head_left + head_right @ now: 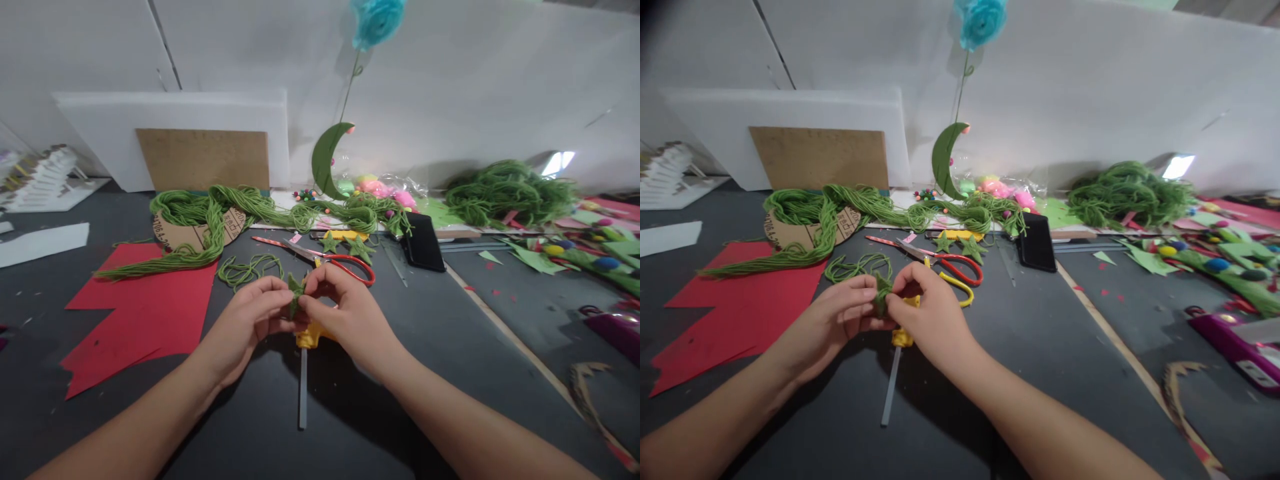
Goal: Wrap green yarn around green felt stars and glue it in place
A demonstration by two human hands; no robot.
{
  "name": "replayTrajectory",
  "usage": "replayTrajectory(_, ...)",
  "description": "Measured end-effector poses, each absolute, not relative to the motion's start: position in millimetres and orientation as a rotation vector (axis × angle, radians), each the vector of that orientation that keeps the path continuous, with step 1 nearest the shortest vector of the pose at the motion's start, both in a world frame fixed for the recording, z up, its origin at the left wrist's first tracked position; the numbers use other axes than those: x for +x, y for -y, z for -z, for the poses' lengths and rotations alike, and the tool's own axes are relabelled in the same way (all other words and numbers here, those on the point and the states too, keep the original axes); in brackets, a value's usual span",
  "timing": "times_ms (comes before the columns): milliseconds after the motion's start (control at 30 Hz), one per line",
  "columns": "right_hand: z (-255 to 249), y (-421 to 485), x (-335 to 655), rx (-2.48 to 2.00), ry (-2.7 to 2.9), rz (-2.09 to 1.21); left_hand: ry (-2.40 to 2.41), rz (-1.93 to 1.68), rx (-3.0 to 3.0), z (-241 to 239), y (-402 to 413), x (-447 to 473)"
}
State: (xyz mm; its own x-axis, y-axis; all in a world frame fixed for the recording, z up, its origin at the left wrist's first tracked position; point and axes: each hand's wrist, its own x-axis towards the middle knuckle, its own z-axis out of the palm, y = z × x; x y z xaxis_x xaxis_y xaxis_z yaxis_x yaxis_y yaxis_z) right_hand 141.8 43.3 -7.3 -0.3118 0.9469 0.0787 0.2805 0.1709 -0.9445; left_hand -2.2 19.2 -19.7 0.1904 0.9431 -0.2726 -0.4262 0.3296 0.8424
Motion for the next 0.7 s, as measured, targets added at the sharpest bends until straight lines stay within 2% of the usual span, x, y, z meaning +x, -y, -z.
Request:
replayTrajectory(300,1.7,-39.5,141.7,-1.191,1.897,-0.952,-1.109,-1.029,1.087,20.5,-24.3,-7.3)
replayTrajectory(567,2.3,-39.5,144.4,-1.095,1.999,-0.861,-1.155,-0.989,1.09,18.4,-24.7,-7.6)
replayTrajectory(700,3.4,-41.3,147.3,-0.995,2.07,-0.539,-1.093,-1.073,0.939,20.8,-25.4,-5.4)
